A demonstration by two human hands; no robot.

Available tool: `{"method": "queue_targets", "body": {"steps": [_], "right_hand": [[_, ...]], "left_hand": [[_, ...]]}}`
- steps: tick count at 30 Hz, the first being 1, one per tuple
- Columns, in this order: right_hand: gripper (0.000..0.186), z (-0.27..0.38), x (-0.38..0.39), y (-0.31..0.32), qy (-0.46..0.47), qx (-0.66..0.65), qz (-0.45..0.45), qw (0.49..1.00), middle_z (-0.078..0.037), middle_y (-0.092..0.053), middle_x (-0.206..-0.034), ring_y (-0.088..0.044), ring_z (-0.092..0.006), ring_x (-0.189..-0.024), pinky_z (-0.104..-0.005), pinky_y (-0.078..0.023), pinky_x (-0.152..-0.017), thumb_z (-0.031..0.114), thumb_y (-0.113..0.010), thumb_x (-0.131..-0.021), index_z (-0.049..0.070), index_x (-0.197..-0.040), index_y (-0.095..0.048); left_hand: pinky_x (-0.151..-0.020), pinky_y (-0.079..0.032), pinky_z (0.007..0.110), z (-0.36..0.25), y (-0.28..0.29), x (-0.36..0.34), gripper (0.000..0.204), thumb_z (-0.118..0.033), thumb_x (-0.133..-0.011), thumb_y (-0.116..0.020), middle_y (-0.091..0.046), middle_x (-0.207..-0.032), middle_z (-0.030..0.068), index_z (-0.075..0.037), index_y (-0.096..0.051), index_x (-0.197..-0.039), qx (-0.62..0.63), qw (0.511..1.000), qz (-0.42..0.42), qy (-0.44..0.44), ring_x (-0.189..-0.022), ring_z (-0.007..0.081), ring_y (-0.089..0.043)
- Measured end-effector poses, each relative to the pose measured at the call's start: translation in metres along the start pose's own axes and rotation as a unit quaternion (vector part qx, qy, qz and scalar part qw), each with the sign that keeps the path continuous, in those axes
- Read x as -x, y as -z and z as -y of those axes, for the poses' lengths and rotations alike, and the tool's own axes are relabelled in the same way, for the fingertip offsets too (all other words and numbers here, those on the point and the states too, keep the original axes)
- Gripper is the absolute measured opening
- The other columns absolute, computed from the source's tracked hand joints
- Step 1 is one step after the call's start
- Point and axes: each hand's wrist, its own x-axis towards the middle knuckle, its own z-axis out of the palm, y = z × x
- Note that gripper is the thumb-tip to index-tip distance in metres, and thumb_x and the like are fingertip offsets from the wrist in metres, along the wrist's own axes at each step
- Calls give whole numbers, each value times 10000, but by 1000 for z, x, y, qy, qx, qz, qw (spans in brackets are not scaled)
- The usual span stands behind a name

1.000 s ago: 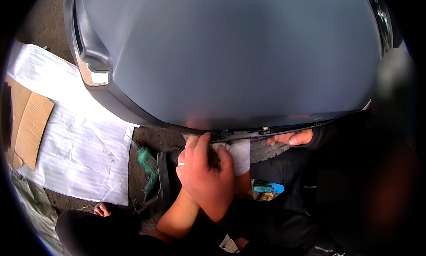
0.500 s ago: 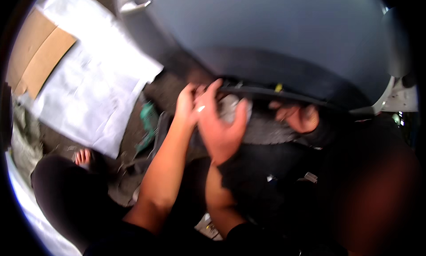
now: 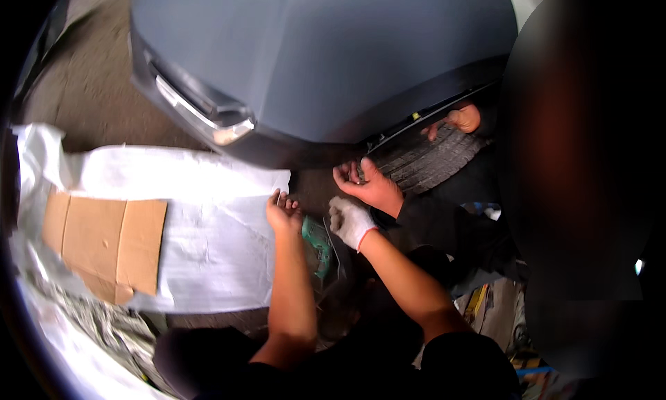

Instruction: The person selects a screwdriver and a screw from a bin of hardware in a garage. They then walk to a white car and, with the help of a coworker, align and secure a front bumper to the vehicle using the screwdriver and screws.

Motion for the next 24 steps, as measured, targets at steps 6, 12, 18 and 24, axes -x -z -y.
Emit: {"method": "queue_targets", "body": {"steps": [6, 12, 18, 24], "right_hand": [[87, -35, 35, -12, -23, 96, -30, 995, -8, -587, -731, -525, -96, -554, -231, -419, -485, 146, -679, -861, 97, -829, -615], [235, -53, 55, -14, 52, 419, 56, 905, -118, -657, -845, -631, -248, -726, -362, -498, -645, 264, -596, -912, 50, -1004, -629], [380, -8, 116, -41, -49, 830, 254, 494, -182, -672, -991, -636, -354, -941, -432, -483, -838, 394, -541, -856, 77, -1024, -665], [398, -29, 110, -81, -38, 843, 318, 432, -197, -680, -978, -634, -352, -958, -419, -487, -850, 372, -555, -848, 23, -974, -698]], "left_hand": [[-551, -344, 275, -5, 2, 3, 203, -202, -912, -471, -527, -817, 16, -62, -553, -1035, 102, 992, 42, 56, -584, 118, -388], [-542, -337, 268, -11, -6, 19, 179, -199, -917, -491, -540, -793, -12, -69, -560, -1018, 121, 989, 53, 72, -550, 110, -374], [-563, -385, 295, -44, -30, 35, 280, -279, -933, -495, -533, -976, 46, -83, -468, -1131, -170, 957, -159, -174, -662, 132, -427], [-768, -461, 368, -95, 4, 9, 255, -191, -859, -538, -619, -877, 169, 51, -556, -936, -353, 858, -162, -337, -804, 262, -576]]}}
